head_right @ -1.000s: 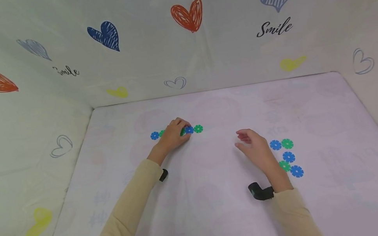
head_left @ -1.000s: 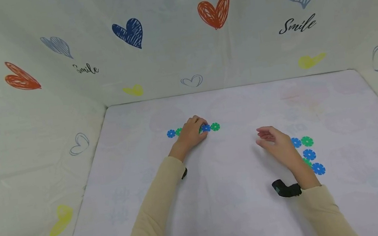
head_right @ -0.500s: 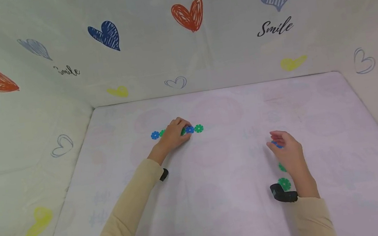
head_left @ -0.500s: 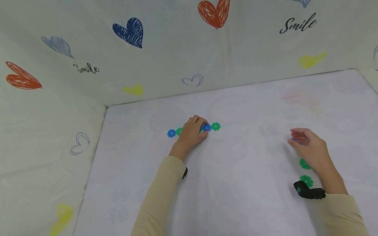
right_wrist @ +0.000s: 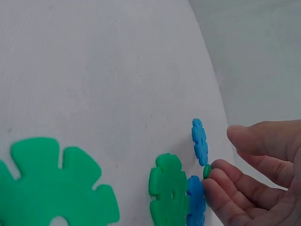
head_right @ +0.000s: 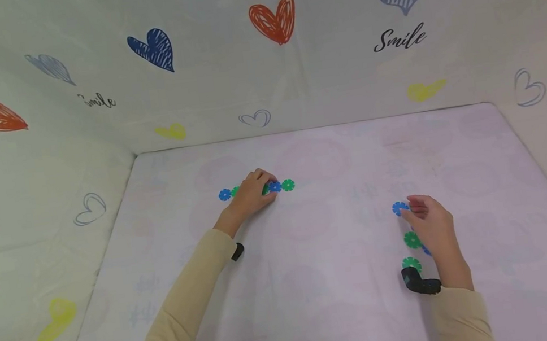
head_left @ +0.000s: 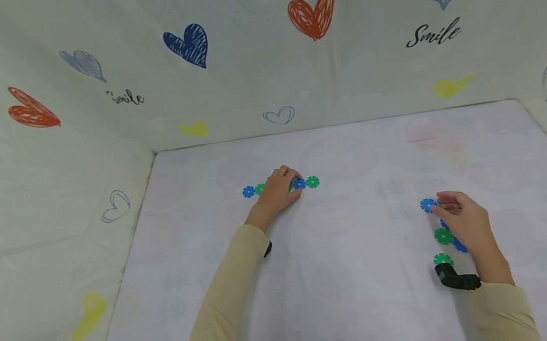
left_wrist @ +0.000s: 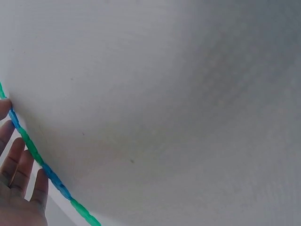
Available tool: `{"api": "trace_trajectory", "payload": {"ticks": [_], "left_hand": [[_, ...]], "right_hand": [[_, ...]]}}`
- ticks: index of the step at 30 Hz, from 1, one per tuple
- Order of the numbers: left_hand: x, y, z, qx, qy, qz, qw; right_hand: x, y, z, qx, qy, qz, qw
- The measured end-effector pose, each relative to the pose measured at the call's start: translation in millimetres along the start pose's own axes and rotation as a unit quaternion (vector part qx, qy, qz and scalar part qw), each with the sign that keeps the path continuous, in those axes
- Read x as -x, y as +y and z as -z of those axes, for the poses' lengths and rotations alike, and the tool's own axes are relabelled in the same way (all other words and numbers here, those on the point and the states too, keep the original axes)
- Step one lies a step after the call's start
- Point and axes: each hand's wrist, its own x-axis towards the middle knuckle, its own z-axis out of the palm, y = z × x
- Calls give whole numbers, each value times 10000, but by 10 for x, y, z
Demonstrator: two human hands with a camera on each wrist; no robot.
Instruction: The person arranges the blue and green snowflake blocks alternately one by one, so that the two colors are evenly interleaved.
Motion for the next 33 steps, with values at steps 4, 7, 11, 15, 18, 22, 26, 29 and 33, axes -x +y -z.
{"api": "trace_trajectory", "payload": {"ticks": [4, 7, 11, 15, 18, 22, 26, 29, 33], "left_hand": [[0, 16, 15, 4, -45, 23, 10000], [2, 23, 23, 10, -40, 22, 10000], [4, 25, 28, -6, -59, 45, 10000], [5, 19, 29, -27, -71, 52, 10000], [5, 12, 26, -14, -58, 41, 10000], [5, 6, 23, -10, -47, 43, 10000], [7, 12, 29, -29, -58, 42, 10000], [10, 20, 35, -36, -98, 40, 9999], [11, 28, 40, -32, -143, 60, 9999]], "right_hand": [[37, -62, 30, 204, -32, 21, 9998], [18, -41, 31, 304, -87, 139, 9994], [-16, -22, 20, 398, -215, 288, 9986], [-46, -16, 20, 506, -278, 479, 9972], [-74, -9, 23, 570, -347, 485, 9966], [-95, -15, 20, 607, -418, 398, 9965], [-100, -22, 17, 632, -432, 363, 9964], [-98, -22, 20, 648, -482, 340, 9962], [-93, -30, 28, 662, -538, 285, 9959]]}}
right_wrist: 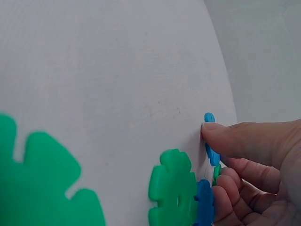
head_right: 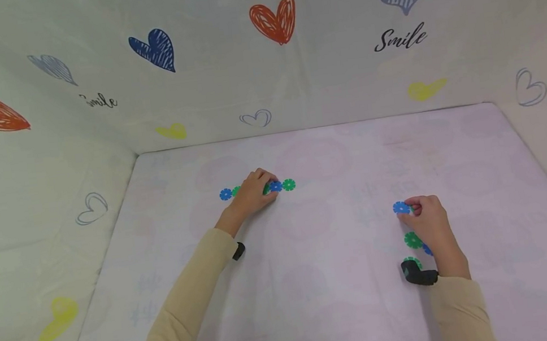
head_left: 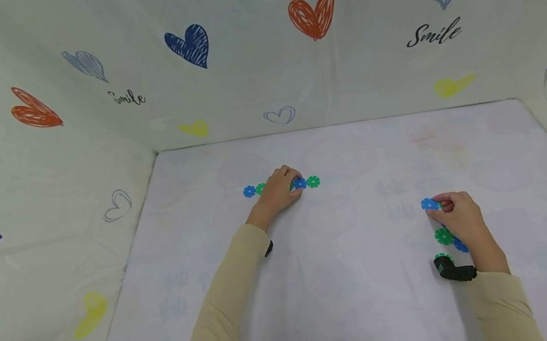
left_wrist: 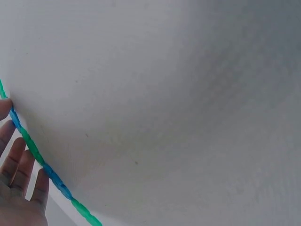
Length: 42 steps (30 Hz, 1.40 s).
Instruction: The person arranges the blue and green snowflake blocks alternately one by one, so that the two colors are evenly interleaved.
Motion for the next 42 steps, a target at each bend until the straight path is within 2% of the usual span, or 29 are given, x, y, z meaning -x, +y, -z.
{"api": "trace_trajectory", "payload": {"ticks": [27, 42], "left_hand": [[4, 3, -27, 161, 130, 81, 9998], [-16, 92, 35, 22, -10, 128, 9999]], "right_hand": [[-5, -10, -3, -105, -51, -68, 9999], [-8, 5, 9, -73, -89, -84, 9999]]}}
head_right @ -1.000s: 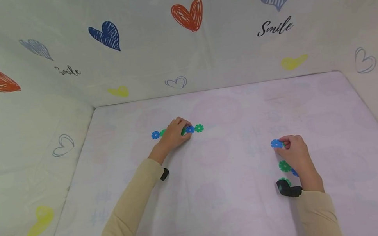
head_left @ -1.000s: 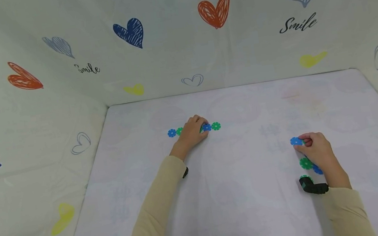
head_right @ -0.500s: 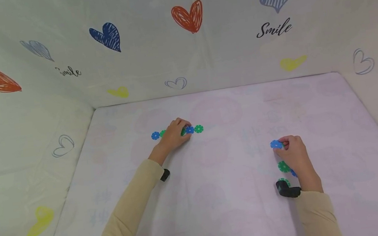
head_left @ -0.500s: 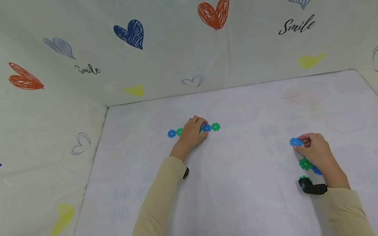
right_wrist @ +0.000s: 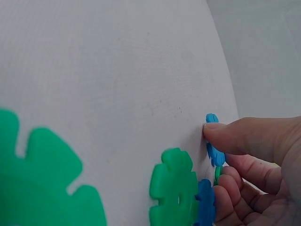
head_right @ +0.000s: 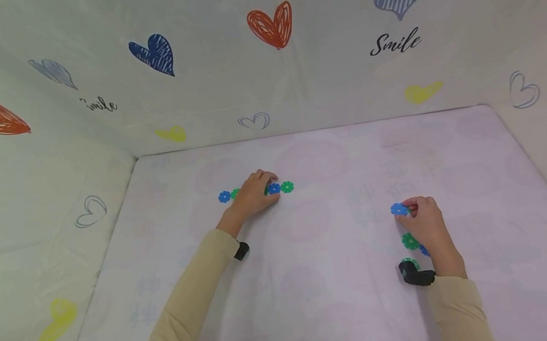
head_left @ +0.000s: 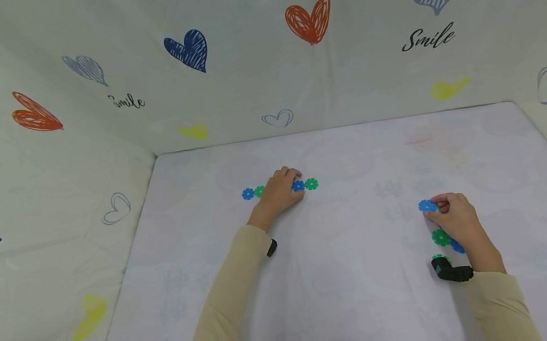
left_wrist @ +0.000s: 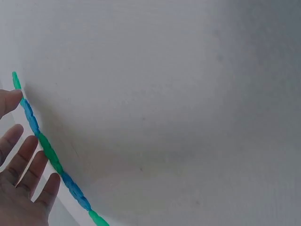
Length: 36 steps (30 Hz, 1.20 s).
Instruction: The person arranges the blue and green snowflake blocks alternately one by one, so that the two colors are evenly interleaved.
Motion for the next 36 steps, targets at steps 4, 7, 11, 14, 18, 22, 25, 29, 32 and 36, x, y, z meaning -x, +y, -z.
{"api": "trace_trajectory", "payload": {"ticks": [4, 7, 11, 14, 18, 22, 25, 29, 32, 36], "left_hand": [[-37, 41, -33, -82, 13, -30, 10000], [-66, 70, -62, -177, 35, -148, 9997], [-97, 104, -92, -207, 67, -286, 9994], [-115, 122, -116, -255, 111, -332, 9991], [-128, 141, -146, -349, 171, -367, 9986], [-134, 153, -163, -399, 201, -328, 9985], [-139, 155, -166, -409, 219, -329, 9984], [-142, 155, -167, -449, 232, -347, 9981], [-136, 157, -165, -458, 230, -328, 9981], [-134, 161, -163, -404, 237, -304, 9984]], "right_hand": [[-3, 11, 5, -17, -12, -48, 10000], [-5, 8, 1, -16, 1, -73, 10000], [1, 7, -1, -26, -15, -69, 10000], [3, 8, -2, -37, -17, -49, 10000], [-3, 9, -5, -33, -4, -14, 10000], [-8, 13, -3, -59, -41, 3, 10000], [-5, 10, -1, -83, -44, -2, 10000], [-2, 7, -1, -68, -17, 8, 10000], [-6, 10, -2, -62, -15, 43, 10000], [-6, 12, 3, -78, -38, 54, 9999]]}}
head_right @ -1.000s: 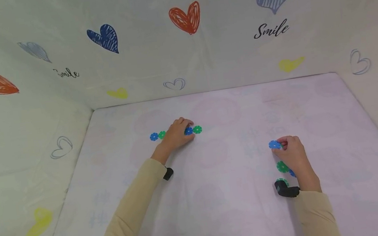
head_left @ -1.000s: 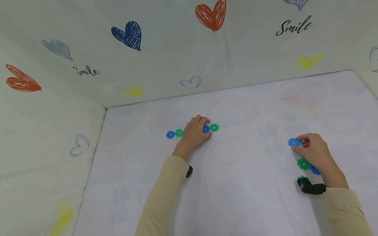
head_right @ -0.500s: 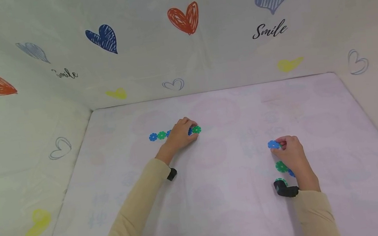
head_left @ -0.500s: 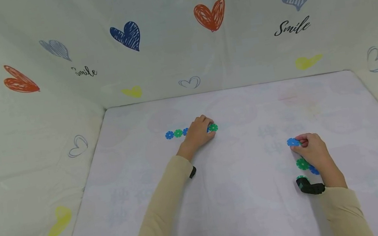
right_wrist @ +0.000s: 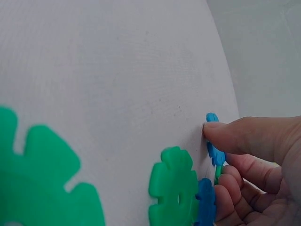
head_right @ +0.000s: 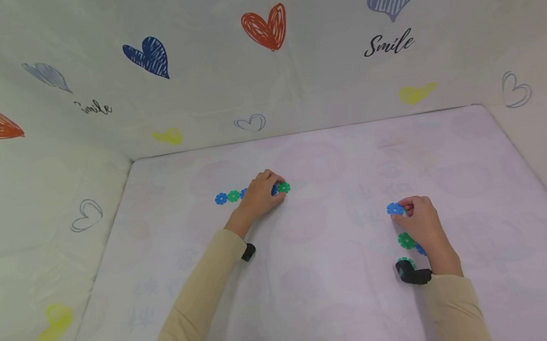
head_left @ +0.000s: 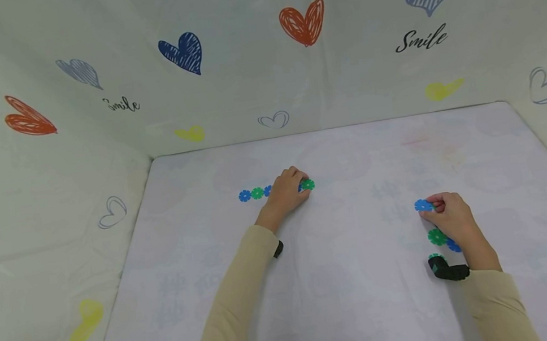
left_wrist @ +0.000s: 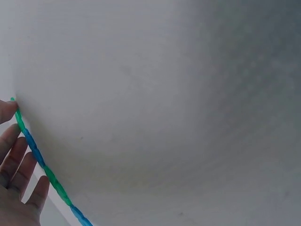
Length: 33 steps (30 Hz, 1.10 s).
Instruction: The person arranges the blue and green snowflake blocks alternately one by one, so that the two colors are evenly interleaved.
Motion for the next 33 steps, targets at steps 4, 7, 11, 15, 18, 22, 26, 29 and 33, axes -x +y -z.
{"api": "trace_trajectory", "payload": {"ticks": [4, 7, 11, 15, 18, 22, 26, 29, 33], "left_hand": [[1, -2, -4, 57, 20, 12, 10000], [6, -4, -7, 85, 29, 14, 10000], [17, -5, -7, 128, 14, 39, 9999], [17, -12, -9, 125, 10, 37, 9999], [11, -20, -12, 113, 10, 17, 9999], [11, -26, -9, 156, -7, 11, 9999], [16, -24, 6, 209, -39, 32, 9998], [18, -17, 23, 245, -64, 46, 9997], [4, -9, 34, 271, -108, 7, 9996]], "right_hand": [[4, -6, 0, 8, -7, -26, 10000], [5, -10, -3, 21, 10, -12, 10000], [6, -19, -10, -14, 15, 19, 10000], [3, -32, -9, 9, 23, 30, 10000], [-3, -47, -3, 61, 2, 61, 10000], [-4, -73, -3, 107, -71, 133, 9998], [-5, -88, -1, 200, -137, 214, 9995], [-14, -94, 5, 271, -110, 334, 9990], [-32, -115, 9, 320, -122, 379, 9987]]}}
